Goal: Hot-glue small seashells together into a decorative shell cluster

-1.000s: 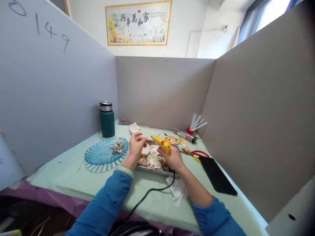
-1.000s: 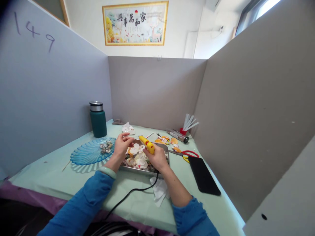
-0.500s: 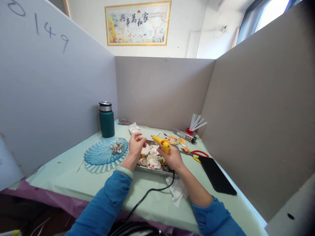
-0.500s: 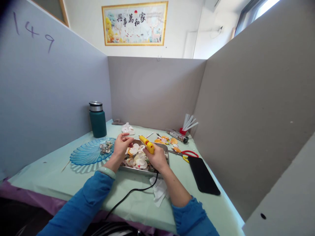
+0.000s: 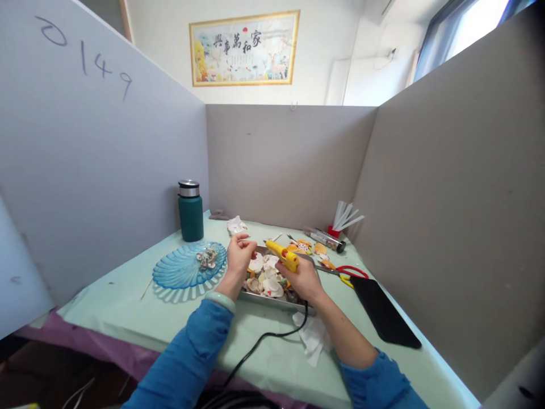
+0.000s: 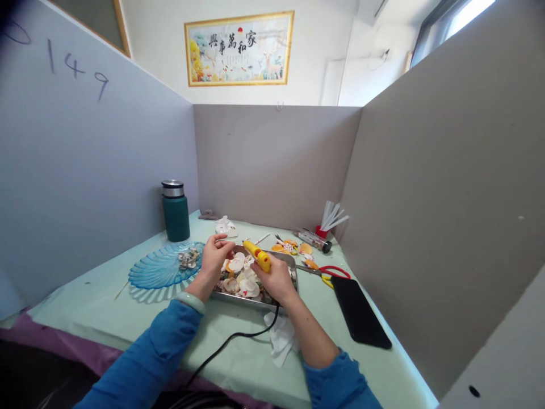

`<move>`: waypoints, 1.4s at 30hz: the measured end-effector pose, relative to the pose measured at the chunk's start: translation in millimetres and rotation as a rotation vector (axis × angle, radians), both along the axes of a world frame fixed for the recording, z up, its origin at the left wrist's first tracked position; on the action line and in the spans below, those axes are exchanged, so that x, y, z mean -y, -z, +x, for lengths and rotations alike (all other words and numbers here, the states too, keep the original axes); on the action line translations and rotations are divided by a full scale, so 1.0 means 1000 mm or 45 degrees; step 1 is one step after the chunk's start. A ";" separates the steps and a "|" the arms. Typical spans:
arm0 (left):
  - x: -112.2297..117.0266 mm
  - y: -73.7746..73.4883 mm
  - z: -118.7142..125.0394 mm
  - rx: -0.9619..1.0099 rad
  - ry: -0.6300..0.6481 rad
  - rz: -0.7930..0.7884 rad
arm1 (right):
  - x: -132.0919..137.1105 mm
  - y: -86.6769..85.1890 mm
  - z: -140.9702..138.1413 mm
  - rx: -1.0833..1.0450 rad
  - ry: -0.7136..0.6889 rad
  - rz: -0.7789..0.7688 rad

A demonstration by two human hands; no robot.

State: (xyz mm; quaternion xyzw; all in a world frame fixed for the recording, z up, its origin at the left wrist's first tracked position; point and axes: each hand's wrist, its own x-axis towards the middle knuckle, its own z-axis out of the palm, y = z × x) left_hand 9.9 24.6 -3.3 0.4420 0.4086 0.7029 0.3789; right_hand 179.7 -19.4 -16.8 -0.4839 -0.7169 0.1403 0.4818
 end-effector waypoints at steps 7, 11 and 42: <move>-0.001 0.003 0.001 0.011 0.050 0.006 | -0.002 0.002 0.001 -0.040 -0.001 0.029; -0.004 0.004 0.001 0.021 0.044 0.025 | -0.004 0.003 0.001 -0.034 0.003 0.053; -0.006 0.006 0.002 -0.220 -0.038 0.087 | -0.002 0.000 0.000 -0.044 0.040 0.025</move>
